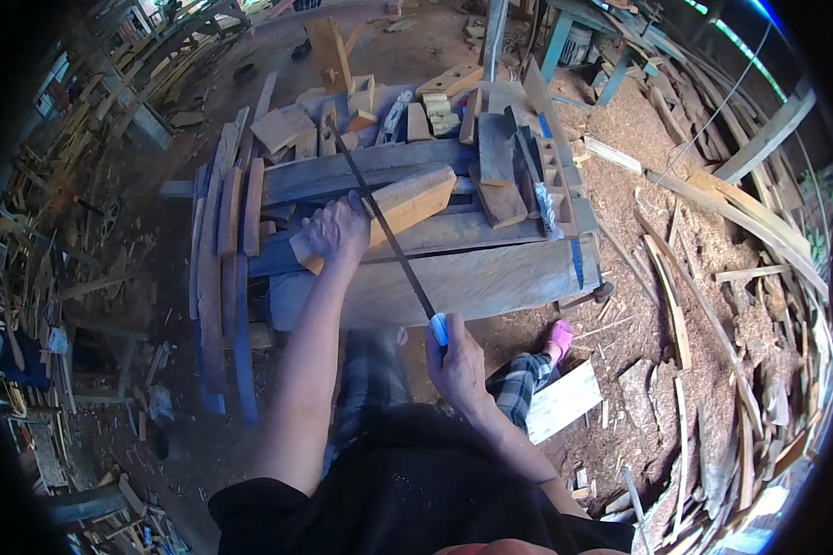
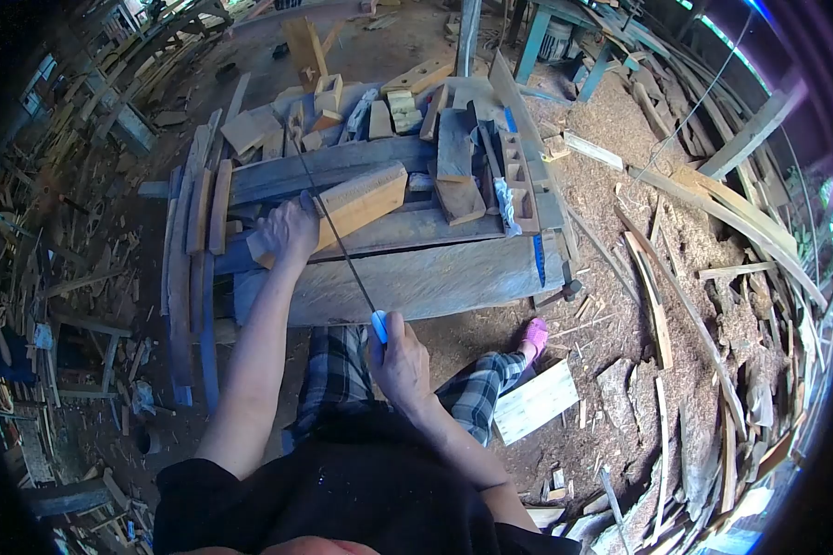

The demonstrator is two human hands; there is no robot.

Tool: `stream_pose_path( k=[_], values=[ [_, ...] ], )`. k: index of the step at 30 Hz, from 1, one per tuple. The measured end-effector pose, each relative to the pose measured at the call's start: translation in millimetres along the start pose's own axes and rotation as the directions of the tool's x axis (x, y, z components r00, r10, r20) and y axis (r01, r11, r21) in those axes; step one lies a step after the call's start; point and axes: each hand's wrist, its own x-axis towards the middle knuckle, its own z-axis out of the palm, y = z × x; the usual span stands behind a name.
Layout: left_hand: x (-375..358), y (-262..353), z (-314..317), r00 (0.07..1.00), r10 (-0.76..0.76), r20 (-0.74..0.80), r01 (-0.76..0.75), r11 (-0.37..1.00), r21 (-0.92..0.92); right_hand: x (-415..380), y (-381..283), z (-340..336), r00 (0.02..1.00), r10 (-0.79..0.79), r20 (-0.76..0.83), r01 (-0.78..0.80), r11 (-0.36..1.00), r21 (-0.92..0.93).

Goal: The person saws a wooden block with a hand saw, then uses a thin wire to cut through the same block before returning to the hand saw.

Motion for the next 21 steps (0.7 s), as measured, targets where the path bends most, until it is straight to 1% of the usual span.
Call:
stream_pose_path(
  k=[3, 5, 7, 9, 11, 14, 17, 20, 21],
  values=[
    [0.0, 1.6, -0.1, 1.0, 0.005, -0.013, -0.004, 1.0, 0.007, 8.0, -1.8, 4.8, 1.0, 0.004, 0.006, -0.004, 1.0, -0.006],
    [-0.3, 3.1, -1.3, 0.999, -0.024, -0.033, 0.025, 1.0, 0.007, 5.8, -1.4, 6.2, 1.0, 0.014, 0.017, -0.014, 1.0, -0.014],
    [-1.7, 4.6, -2.5, 0.999, -0.034, -0.019, 0.034, 0.999, 0.021, -1.8, 1.3, 1.6, 1.0, -0.015, -0.016, 0.015, 1.0, -0.023],
    [-0.3, 4.3, -0.1, 0.999, -0.043, -0.01, 0.043, 0.999, 0.028, -3.4, 4.2, -0.7, 1.0, 0.005, 0.004, -0.005, 1.0, -0.018],
    [-1.7, 2.2, 3.5, 0.997, -0.008, -0.073, 0.009, 1.0, 0.015, -2.4, 3.5, 0.1, 0.999, 0.03, 0.026, -0.03, 0.999, -0.012],
    [8.8, 2.6, 5.4, 0.998, -0.05, -0.044, 0.052, 0.998, 0.028, 9.1, 1.4, 5.4, 0.998, 0.053, 0.026, -0.052, 0.998, -0.03],
    [7.2, 7.4, -2.6, 0.998, -0.062, -0.01, 0.062, 0.997, 0.049, 7.6, 8.2, 3.8, 1.0, 0.017, -0.006, -0.017, 1.0, -0.005],
    [4.8, 7.5, -2.7, 0.998, -0.037, -0.041, 0.037, 0.999, 0.009, -1.1, 8.9, -4.0, 1.0, 0.015, -0.012, -0.015, 1.0, 0.021],
    [8.1, 6.9, -2.2, 0.998, -0.036, -0.043, 0.036, 0.999, 0.009, 2.2, 7.4, -5.2, 1.0, 0.026, 0.012, -0.026, 1.0, 0.007]
  ],
)
